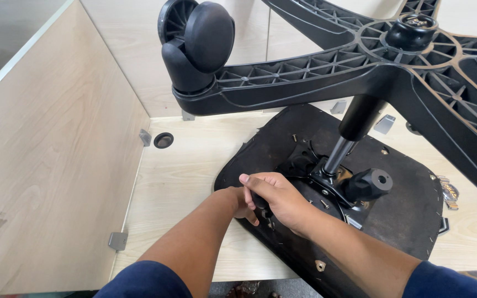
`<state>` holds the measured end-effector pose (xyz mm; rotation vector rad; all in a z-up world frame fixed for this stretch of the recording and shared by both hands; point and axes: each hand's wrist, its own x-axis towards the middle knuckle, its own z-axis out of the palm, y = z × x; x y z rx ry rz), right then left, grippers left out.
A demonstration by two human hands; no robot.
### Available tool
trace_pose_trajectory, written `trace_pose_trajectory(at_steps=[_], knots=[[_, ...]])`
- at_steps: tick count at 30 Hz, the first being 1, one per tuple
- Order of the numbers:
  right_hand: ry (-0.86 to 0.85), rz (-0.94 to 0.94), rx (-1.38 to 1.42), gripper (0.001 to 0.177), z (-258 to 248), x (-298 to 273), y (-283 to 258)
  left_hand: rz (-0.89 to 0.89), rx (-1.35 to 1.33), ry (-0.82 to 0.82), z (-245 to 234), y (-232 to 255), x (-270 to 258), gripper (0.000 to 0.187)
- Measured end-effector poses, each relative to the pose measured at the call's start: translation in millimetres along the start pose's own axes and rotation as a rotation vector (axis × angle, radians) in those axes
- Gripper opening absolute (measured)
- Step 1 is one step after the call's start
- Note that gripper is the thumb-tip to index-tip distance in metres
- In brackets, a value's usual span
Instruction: The person uses a screwdriver to tighten screws into the underside of an overturned office chair seat, securing it to the chair's base mechanism.
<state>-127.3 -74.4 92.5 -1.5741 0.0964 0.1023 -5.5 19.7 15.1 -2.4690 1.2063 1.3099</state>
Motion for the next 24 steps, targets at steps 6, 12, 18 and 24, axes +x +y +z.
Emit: trace_pose_trajectory(at_steps=[6,12,18,24], knots=[[0.034,-0.009,0.02,0.047,2,-5,0,-0.119,-0.044,0.013,1,4,-6,0.064],[0.163,0.055,0.165,0.032,-10,-9,-7,-0.22,-0.043,0.064,1,7,-8,0.088],[0.096,0.011,0.243,0.033,-10,-15,-1,-0.132,-0.011,0.016,1,3,4,0.065],[0.062,0.004,0.204,0.031,6,-10,4,0.052,-0.025,0.001,6,-2,11,0.063]])
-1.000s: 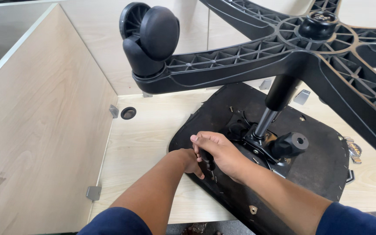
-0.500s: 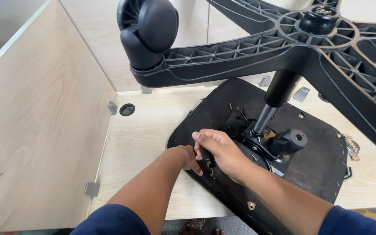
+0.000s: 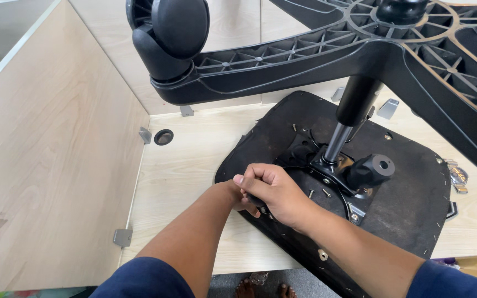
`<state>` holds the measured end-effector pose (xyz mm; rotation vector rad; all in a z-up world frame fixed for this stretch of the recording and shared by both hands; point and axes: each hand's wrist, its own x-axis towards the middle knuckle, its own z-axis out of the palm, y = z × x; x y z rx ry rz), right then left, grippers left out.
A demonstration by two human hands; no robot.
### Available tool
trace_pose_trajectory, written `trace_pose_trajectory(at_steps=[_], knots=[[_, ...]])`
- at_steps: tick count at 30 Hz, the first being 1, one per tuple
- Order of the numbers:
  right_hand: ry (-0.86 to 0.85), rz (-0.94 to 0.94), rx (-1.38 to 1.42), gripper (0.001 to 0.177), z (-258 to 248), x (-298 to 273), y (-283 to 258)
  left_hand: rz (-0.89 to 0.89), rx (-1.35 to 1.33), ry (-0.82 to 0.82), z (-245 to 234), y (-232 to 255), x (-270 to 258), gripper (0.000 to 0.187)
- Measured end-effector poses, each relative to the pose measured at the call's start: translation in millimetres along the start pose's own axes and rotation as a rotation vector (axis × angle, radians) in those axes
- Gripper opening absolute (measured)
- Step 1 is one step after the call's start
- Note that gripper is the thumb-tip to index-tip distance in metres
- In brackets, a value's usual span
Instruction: The person uses a screwdriver to tighten screws into the underside of an overturned office chair seat, securing it to the chair's base mechanism.
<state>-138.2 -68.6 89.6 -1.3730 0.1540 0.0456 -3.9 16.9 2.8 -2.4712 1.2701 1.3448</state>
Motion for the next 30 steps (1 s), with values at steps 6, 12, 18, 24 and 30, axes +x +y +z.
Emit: trace_pose_trajectory(at_steps=[6,12,18,24,30], knots=[[0.028,-0.068,0.042,0.03,-2,4,0,-0.027,0.014,0.03,-1,1,-6,0.067],[0.128,-0.156,-0.095,0.029,-13,-5,-1,-0.13,-0.012,0.008,-8,8,-10,0.082],[0.237,-0.191,-0.092,0.023,-17,-10,-2,-0.243,0.042,-0.06,-12,14,-7,0.085],[0.218,-0.231,-0.227,0.021,-24,-12,-10,-0.257,0.058,-0.037,-9,13,-3,0.085],[0.255,-0.227,-0.384,0.02,-13,-10,-18,-0.265,0.036,0.0,-7,10,-4,0.089]])
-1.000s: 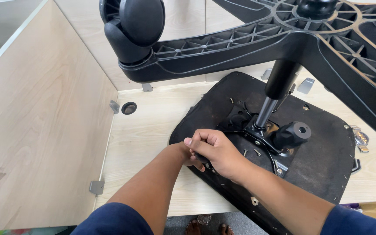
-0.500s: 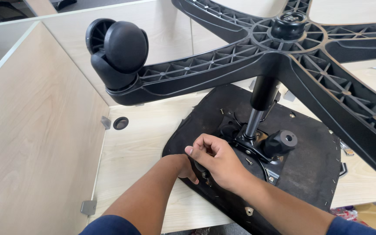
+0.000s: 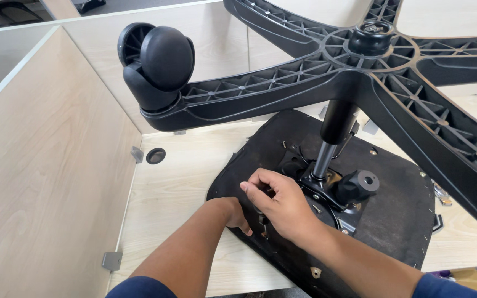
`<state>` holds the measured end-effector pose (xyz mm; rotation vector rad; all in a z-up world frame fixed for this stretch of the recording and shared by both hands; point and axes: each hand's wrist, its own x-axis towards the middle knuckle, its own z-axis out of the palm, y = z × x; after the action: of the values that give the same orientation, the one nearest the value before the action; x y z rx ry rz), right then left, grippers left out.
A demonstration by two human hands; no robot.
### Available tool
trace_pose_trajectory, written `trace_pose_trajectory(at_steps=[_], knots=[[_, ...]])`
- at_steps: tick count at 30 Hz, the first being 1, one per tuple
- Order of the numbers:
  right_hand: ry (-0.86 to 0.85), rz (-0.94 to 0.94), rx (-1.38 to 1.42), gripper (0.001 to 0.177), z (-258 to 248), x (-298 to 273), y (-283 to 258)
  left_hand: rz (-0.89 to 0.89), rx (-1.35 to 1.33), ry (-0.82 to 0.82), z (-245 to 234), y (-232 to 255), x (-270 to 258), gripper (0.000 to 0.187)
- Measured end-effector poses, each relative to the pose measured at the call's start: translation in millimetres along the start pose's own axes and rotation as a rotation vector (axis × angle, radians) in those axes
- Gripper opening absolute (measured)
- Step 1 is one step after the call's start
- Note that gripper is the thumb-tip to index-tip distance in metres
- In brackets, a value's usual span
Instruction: The person uses a screwdriver to tighten screws into the underside of an overturned office chair seat, securing it to the chair's base mechanism.
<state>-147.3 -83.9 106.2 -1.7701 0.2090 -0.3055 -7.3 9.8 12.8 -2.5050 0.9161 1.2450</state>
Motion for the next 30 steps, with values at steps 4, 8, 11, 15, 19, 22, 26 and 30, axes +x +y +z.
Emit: trace_pose_trajectory(at_steps=[4,8,11,15,19,22,26,30], knots=[[-0.012,0.058,0.025,0.023,6,-1,-5,0.095,-0.013,-0.019,0,-2,1,0.084],[-0.049,0.044,-0.007,0.03,3,-4,-8,0.277,-0.089,-0.008,-7,-4,3,0.087],[-0.101,0.067,0.067,0.031,3,-2,-8,0.235,-0.119,-0.021,-12,2,10,0.079],[-0.176,0.141,0.12,0.023,2,2,-4,0.248,-0.101,-0.048,6,4,7,0.076],[-0.174,0.157,0.249,0.016,5,2,2,0.229,-0.073,-0.05,5,0,4,0.073],[-0.192,0.135,0.389,0.018,2,1,8,0.196,-0.067,-0.047,0,-1,4,0.071],[-0.21,0.184,0.401,0.017,-1,2,15,0.185,-0.059,-0.042,2,-4,3,0.069],[-0.24,0.195,0.373,0.03,1,1,14,0.193,-0.056,-0.01,4,-5,0,0.06]])
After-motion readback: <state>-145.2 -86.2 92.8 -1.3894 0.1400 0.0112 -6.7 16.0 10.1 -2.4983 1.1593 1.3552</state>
